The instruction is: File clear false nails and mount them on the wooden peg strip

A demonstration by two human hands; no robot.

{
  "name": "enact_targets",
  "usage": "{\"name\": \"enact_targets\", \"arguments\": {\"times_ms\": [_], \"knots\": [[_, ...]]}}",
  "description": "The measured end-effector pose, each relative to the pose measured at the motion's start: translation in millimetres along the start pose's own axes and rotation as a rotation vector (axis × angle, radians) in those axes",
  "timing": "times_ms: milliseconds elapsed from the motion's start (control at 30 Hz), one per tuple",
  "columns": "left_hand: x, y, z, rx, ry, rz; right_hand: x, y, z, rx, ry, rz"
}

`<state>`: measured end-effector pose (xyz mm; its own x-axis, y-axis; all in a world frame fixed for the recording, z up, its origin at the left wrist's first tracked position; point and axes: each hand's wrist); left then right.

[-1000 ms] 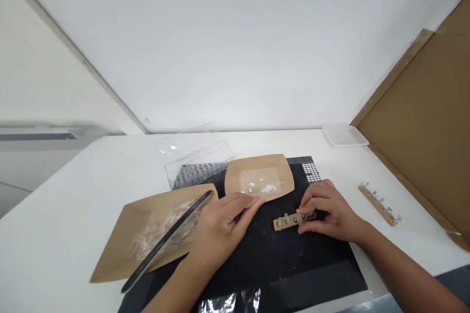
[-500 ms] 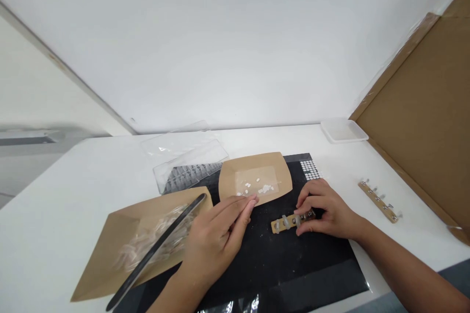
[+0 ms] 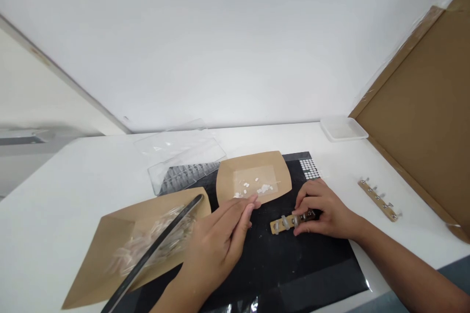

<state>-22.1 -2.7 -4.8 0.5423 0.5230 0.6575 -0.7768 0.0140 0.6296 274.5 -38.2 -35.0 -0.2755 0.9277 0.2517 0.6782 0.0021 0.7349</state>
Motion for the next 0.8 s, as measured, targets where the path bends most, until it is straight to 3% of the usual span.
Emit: {"name": "enact_targets", "arguments": {"times_ms": [167, 533, 800], "knots": [[-2.3, -2.2, -0.1, -0.074, 0.037, -0.053, -0.2, -0.1, 0.4, -0.030, -0.004, -0.001], [-4.6, -5.2, -2.3, -0.056, -0.075, -0.062, -0.9, 1.3, -0.7, -0.058, -0.022, -0.021], [-1.5, -4.8, -2.3, -0.014, -0.119, -0.053, -1.7, 8.2, -5.5, -0.049, 0.067, -0.015]]}}
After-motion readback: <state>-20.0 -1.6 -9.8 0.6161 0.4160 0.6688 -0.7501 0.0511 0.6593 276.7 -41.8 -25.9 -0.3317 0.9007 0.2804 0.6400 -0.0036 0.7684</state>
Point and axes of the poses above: each hand's wrist, its own x-axis towards the middle knuckle, its own y-axis out of the back of the hand, z = x × y, and after that the axes turned 15 degrees about -y, right-handed
